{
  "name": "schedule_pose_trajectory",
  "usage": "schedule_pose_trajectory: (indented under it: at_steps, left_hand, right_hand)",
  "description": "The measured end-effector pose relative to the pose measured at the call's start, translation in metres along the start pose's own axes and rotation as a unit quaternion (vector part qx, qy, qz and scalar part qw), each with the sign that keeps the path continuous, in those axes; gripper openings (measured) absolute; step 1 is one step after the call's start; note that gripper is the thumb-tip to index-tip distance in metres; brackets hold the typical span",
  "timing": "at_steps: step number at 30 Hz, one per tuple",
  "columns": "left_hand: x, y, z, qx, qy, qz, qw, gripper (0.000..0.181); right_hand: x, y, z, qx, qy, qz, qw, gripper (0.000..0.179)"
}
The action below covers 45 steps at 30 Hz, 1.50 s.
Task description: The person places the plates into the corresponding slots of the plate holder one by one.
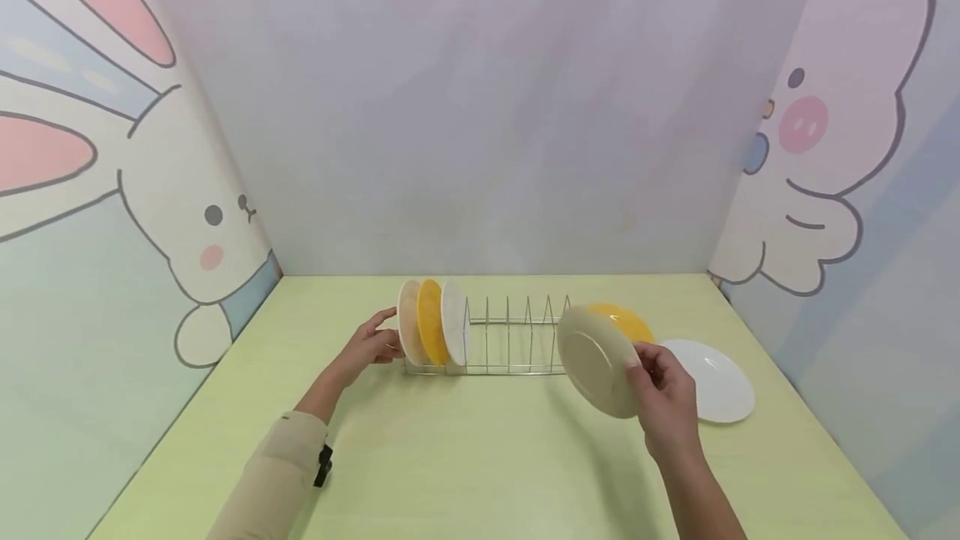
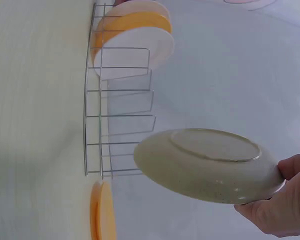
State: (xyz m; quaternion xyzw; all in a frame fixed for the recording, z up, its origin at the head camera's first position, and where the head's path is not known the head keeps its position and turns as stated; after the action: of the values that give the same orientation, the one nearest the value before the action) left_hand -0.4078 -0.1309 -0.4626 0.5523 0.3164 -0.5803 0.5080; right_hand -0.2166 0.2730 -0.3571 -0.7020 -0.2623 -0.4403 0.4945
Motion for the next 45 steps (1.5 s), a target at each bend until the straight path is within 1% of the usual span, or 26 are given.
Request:
schedule_pose_trajectory:
  at_steps: [3, 6, 10, 14, 20, 23, 28, 30, 35, 37, 38, 44, 45]
  left_hand:
    - [-0.001, -0.002, 0.0, -0.006, 0.0, -0.002, 1.0, 0.052]
    - [0.0, -0.003, 0.0, -0.006, -0.002, -0.003, 1.0, 0.051]
    - [-0.001, -0.003, -0.001, -0.005, -0.003, -0.005, 1.0, 0.051]
    - [0.001, -0.003, 0.0, -0.007, -0.001, 0.004, 1.0, 0.052]
    - [0.003, -0.002, 0.001, -0.004, 0.005, 0.011, 0.9999, 0.051]
    - [0.002, -0.001, 0.001, 0.006, 0.014, 0.019, 0.9997, 0.052]
    - [-0.015, 0.015, -0.006, 0.028, 0.017, 0.028, 0.9991, 0.055]
    - [-0.021, 0.021, -0.008, 0.033, 0.013, 0.023, 0.9991, 0.055]
    - [-0.024, 0.021, -0.009, 0.037, 0.012, 0.026, 0.9989, 0.055]
    - [-0.024, 0.019, -0.009, 0.036, 0.014, 0.028, 0.9989, 0.055]
    - [-0.021, 0.017, -0.008, 0.035, 0.015, 0.027, 0.9989, 0.055]
    - [0.0, 0.0, -0.003, 0.024, 0.018, 0.025, 0.9992, 0.054]
    - [0.002, 0.0, -0.002, 0.021, 0.016, 0.025, 0.9993, 0.054]
  right_hand:
    - [-0.001, -0.004, -0.012, -0.014, -0.02, -0.025, 0.9994, 0.009]
    - [-0.003, -0.009, -0.023, -0.033, -0.046, -0.039, 0.9976, 0.008]
    - [-0.004, -0.013, -0.038, -0.058, -0.073, -0.049, 0.9944, 0.008]
    - [-0.008, -0.019, -0.054, -0.081, -0.087, -0.06, 0.9912, 0.009]
    - [-0.018, -0.025, -0.084, -0.091, -0.124, -0.069, 0.9857, 0.01]
    - [-0.022, -0.028, -0.101, -0.084, -0.136, -0.066, 0.9849, 0.01]
    - [-0.026, -0.031, -0.125, -0.074, -0.156, -0.051, 0.9837, 0.012]
    - [-0.027, -0.031, -0.134, -0.078, -0.166, -0.044, 0.9821, 0.011]
    - [-0.03, -0.035, -0.15, -0.099, -0.185, -0.017, 0.9776, 0.01]
    - [-0.031, -0.037, -0.155, -0.105, -0.187, -0.005, 0.9768, 0.011]
    - [-0.032, -0.038, -0.158, -0.107, -0.185, 0.0, 0.9769, 0.011]
    - [-0.045, -0.035, -0.168, -0.125, -0.155, 0.011, 0.98, 0.014]
    - [-0.048, -0.034, -0.17, -0.126, -0.154, 0.01, 0.98, 0.014]
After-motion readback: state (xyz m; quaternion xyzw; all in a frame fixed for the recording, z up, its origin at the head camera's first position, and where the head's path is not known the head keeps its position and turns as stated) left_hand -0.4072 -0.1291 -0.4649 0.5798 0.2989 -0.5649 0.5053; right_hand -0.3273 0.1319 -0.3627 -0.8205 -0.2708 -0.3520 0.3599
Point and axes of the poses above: each hand's wrist, its own y-axis away from the middle knuckle, its own z-axis out of the back of the hand, x = y × z, the point moved 9 cm from there along -y, towards the middle knuckle, and after that the axes turned 12 degrees about z, right-handed, at the moved point
